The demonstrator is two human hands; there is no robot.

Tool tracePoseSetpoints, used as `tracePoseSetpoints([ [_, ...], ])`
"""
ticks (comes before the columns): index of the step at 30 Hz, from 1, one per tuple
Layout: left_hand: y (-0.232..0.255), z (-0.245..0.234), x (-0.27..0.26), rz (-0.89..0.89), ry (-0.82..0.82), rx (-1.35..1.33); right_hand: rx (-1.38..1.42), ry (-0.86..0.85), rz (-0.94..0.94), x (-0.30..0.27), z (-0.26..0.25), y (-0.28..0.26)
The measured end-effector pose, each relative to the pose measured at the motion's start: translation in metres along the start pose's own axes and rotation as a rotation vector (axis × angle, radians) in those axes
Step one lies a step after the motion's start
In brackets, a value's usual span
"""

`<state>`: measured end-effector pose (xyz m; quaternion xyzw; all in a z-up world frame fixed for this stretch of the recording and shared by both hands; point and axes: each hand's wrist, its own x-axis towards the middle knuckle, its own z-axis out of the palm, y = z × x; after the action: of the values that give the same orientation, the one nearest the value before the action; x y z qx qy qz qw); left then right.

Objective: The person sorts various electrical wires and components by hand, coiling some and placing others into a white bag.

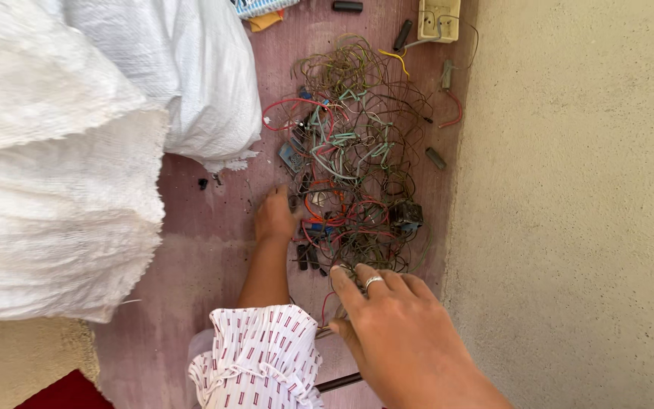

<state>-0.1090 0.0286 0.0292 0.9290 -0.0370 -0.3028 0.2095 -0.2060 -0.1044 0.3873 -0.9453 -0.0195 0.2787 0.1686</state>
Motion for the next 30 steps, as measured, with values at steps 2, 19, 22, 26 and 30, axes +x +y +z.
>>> tracePoseSetpoints([
  [2, 0.005, -0.007, -0.010, -0.056, 0.071, -0.169, 0.004, 0.017, 0.046, 0.005, -0.013, 0.000],
  [19, 0.136, -0.158, -0.237, 0.331, -0.326, -2.191, 0.412, 0.239, -0.326, -0.017, -0.080, 0.007],
  [22, 0.133, -0.192, -0.277, 0.316, -0.231, -1.858, 0.573, 0.167, -0.399, -0.030, -0.080, -0.009],
  [26, 0.117, -0.221, -0.297, 0.353, -0.231, -1.442, 0.577, 0.264, -0.459, -0.039, -0.066, -0.026],
  [30, 0.081, -0.252, -0.278, 0.334, -0.291, -0.559, 0.599, 0.411, -0.326, -0.034, -0.041, -0.019],
])
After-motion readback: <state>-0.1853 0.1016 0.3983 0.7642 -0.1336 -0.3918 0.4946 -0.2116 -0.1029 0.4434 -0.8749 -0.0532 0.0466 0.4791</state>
